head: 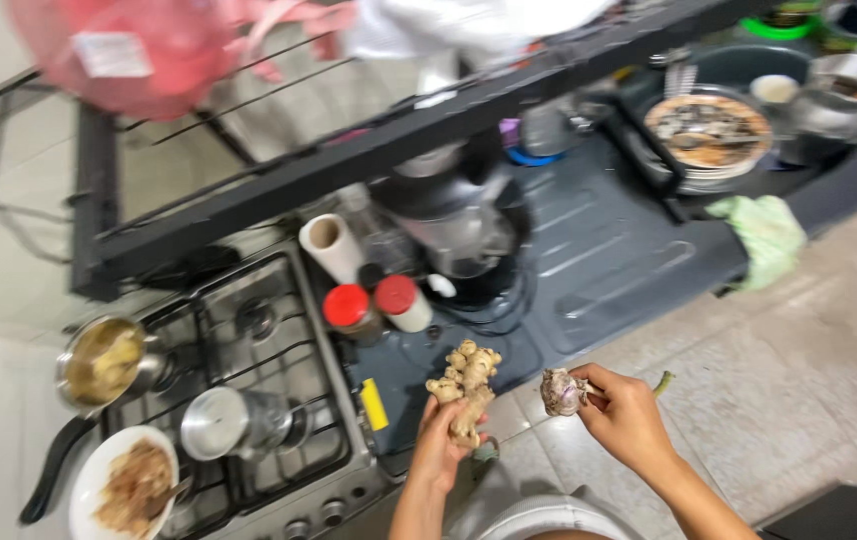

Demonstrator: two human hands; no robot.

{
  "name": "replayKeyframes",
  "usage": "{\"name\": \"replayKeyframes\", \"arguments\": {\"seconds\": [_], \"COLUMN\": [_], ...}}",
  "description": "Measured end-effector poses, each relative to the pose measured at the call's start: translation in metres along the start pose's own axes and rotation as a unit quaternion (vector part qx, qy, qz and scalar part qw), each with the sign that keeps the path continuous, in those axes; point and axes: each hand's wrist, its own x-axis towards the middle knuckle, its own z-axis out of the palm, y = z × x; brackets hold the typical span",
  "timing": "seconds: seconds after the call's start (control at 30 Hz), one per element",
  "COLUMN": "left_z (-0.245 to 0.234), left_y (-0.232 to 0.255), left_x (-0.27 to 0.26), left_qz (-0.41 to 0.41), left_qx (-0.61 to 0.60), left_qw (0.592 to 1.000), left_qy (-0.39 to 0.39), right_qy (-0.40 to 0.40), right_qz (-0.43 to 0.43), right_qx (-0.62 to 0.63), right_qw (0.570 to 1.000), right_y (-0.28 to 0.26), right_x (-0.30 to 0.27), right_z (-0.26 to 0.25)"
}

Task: The person moves various kitchen items and appliances including a blender and a panini press from a counter to a drying rack by hand.

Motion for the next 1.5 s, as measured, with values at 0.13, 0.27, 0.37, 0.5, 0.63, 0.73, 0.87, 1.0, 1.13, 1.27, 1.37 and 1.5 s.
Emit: {"name": "replayKeyframes", "arguments": {"seconds": [0.13, 0.27, 0.37, 0.5, 0.63, 0.73, 0.87, 1.0, 1.13, 1.27, 1.37, 1.5], "left_z": [-0.043, -0.074, -0.086, -0.084, -0.103, -0.115, -0.083, -0.085, -0.092, -0.096, -0.090, -0.097], "left_y": [0.061, 0.098, 0.116, 0.135, 0.128, 0.134, 0.170, 0.158, 0.131, 0.121, 0.125, 0.114], "left_x": [0.007, 0.025, 0.044, 0.063, 0.099, 0.108, 0.053, 0.030, 0.042, 0.052, 0.046, 0.055], "left_qz": [-0.029, -0.066, -0.057, -0.056, -0.015, 0.049, 0.036, 0.147, 0.216, 0.228, 0.261, 0.336], "left_qx": [0.150, 0.240, 0.285, 0.341, 0.331, 0.429, 0.581, 0.563, 0.574, 0.585, 0.583, 0.524], "left_qw": [0.988, 0.968, 0.957, 0.938, 0.943, 0.902, 0.812, 0.811, 0.785, 0.771, 0.762, 0.773], "left_qy": [0.006, 0.016, -0.015, -0.011, -0.021, -0.012, 0.028, 0.061, 0.093, 0.104, 0.102, 0.126], "right_qy": [-0.039, -0.072, -0.104, -0.113, -0.118, -0.151, -0.151, -0.151, -0.149, -0.151, -0.146, -0.158], "right_qz": [-0.030, -0.034, -0.070, -0.077, -0.063, -0.010, -0.003, 0.002, 0.009, 0.010, -0.006, -0.058], "right_qx": [-0.029, -0.044, -0.055, -0.067, -0.112, -0.140, -0.170, -0.200, -0.208, -0.190, -0.166, -0.171], "right_qw": [0.998, 0.996, 0.991, 0.988, 0.985, 0.979, 0.974, 0.968, 0.967, 0.970, 0.975, 0.971], "right_y": [-0.022, -0.048, -0.053, -0.068, -0.072, -0.077, -0.067, -0.065, -0.062, -0.068, -0.087, -0.106], "right_x": [0.019, 0.036, 0.044, 0.053, 0.061, 0.069, 0.077, 0.084, 0.088, 0.092, 0.098, 0.102], "right_z": [0.037, 0.074, 0.102, 0.126, 0.150, 0.158, 0.172, 0.179, 0.182, 0.185, 0.188, 0.203]}}
